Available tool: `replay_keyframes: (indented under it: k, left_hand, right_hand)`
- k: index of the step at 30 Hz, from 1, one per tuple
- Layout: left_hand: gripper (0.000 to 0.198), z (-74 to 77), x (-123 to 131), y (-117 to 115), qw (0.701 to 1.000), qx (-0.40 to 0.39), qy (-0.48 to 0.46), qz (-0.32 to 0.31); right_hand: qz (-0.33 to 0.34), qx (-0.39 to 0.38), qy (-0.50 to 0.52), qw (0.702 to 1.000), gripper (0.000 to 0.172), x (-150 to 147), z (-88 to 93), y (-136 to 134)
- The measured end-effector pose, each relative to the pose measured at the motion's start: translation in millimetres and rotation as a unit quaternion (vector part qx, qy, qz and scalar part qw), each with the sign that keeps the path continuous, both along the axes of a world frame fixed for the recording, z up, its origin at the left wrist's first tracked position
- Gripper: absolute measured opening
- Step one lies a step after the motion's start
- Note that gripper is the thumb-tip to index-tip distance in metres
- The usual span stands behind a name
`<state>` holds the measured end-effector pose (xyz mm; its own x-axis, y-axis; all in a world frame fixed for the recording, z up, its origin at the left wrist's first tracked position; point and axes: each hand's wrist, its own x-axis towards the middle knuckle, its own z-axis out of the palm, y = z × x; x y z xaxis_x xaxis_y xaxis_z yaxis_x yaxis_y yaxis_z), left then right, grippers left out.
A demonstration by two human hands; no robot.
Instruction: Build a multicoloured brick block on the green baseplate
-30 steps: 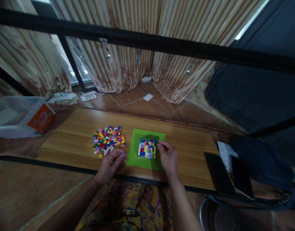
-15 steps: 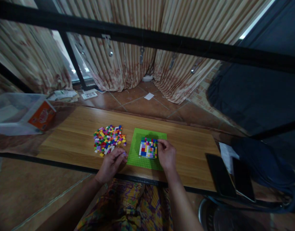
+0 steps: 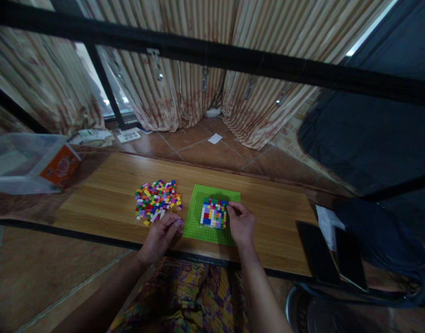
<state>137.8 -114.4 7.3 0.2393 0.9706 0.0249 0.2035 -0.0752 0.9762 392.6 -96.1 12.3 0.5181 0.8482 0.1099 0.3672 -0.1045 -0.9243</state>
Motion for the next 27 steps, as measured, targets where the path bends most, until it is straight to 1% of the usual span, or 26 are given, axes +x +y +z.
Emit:
replay_keyframes:
  k: [3, 7, 12, 20, 25, 27]
  left_hand:
    - [0.020, 1.7, 0.1, 0.0, 1.000, 0.006, 0.005, 0.002]
    - [0.019, 1.8, 0.0, 0.1, 1.000, 0.014, 0.006, 0.001]
    - [0.020, 1.0, 0.4, -0.1, 1.000, 0.014, 0.016, 0.002]
    - [0.020, -2.2, -0.5, 0.2, 0.999, 0.022, 0.026, -0.008]
    - [0.019, -2.0, -0.4, -0.1, 0.999, 0.026, 0.034, -0.005]
    - [0.019, -1.9, -0.2, -0.2, 0.999, 0.029, 0.039, -0.004]
  right_hand:
    - [-0.013, -0.002, -0.002, 1.000, 0.025, 1.8, 1.1, 1.4]
    - [0.004, -0.012, -0.002, 1.000, 0.024, 1.9, 4.1, 3.9]
    - [0.002, -0.005, 0.027, 1.000, 0.028, 1.2, 1.2, 7.5]
    - [-0.009, -0.016, 0.114, 0.993, 0.040, 0.7, -3.8, 4.0]
    - [-0.007, -0.011, 0.193, 0.981, 0.042, 1.5, -4.9, 0.5]
    - [-0.011, -0.012, 0.209, 0.978, 0.045, 2.5, -5.3, 1.1]
